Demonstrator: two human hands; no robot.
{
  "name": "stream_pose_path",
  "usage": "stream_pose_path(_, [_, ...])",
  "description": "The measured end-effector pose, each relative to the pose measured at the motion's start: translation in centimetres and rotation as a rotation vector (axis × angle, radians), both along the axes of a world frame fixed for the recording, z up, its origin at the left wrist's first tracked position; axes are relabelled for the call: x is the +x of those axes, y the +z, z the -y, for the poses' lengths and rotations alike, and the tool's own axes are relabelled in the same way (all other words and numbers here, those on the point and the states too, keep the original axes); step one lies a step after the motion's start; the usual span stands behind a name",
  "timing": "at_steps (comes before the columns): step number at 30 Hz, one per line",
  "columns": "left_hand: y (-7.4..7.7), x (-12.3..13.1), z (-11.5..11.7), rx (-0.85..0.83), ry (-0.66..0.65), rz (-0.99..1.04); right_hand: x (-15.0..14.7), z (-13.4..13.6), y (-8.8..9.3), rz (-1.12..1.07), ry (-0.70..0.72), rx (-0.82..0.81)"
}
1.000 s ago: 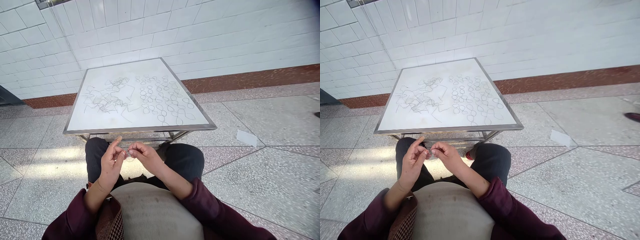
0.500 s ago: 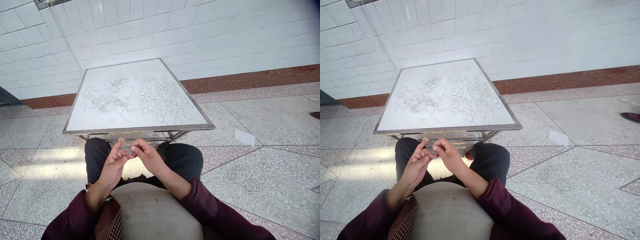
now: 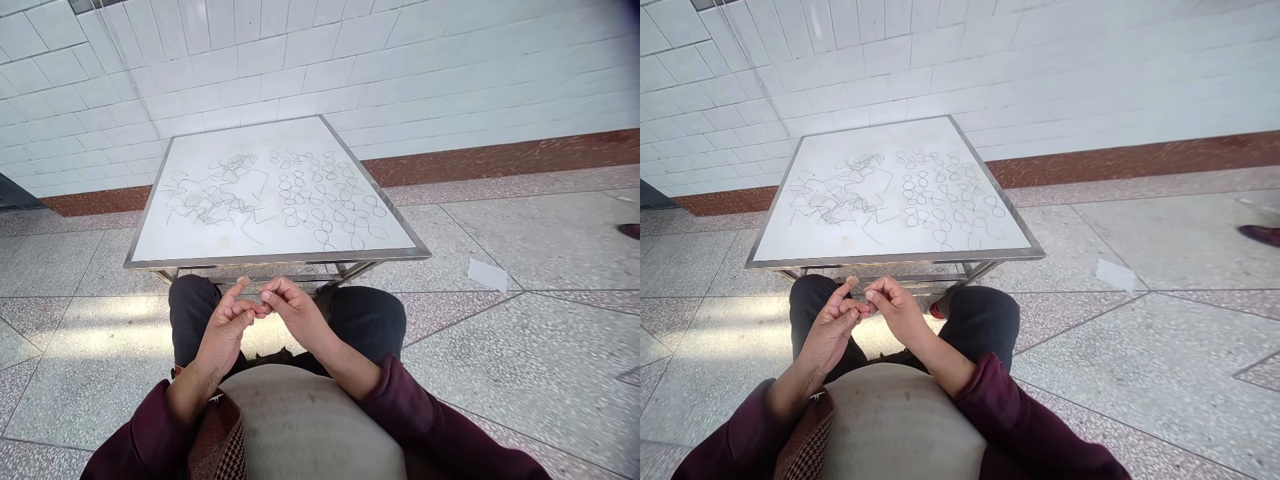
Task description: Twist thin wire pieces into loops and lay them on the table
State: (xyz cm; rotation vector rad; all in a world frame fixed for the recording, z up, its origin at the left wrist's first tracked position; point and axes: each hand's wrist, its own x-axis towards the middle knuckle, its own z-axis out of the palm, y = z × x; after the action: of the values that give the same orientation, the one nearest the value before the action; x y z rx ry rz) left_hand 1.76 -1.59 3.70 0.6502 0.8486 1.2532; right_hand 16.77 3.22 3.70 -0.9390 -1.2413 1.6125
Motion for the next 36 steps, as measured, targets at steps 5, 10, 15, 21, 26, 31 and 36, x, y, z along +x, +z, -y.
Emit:
stream_pose_path(5, [-0.11, -0.05, 0.09, -0.016, 0.013, 0.015, -0.17, 0.12, -0.19, -0.021, -0.006, -0.017])
stream_pose_path(10, [0.11, -0.08, 0.16, -0.015, 0.008, 0.016, -0.25, 0.16, -0.19, -0.031, -0.025, -0.015])
stream_pose_path(15, [-0.25, 0.55, 0.12, -0.012, 0.056, 0.000, -0.32, 0.16, -0.15, -0.065, -0.130, 0.012])
stream_pose_path(21, [-0.07, 0.56, 0.21, -0.016, 0.104, -0.050, -0.27, 0.36, 0.18, -0.080, -0.070, -0.033])
stream_pose_path(26, [0.18, 0.36, 0.33, -0.022, 0.071, -0.028, -0.19, 0.27, 0.25, -0.108, -0.014, -0.060])
stream_pose_path(31, [0.12, 0.36, 0.35, -0.020, 0.070, -0.024, -0.16, 0.25, 0.33, -0.118, -0.002, -0.065])
stream_pose_path(36, [0.28, 0.44, 0.32, -0.018, 0.087, -0.043, -0.19, 0.28, 0.44, -0.081, 0.010, -0.073])
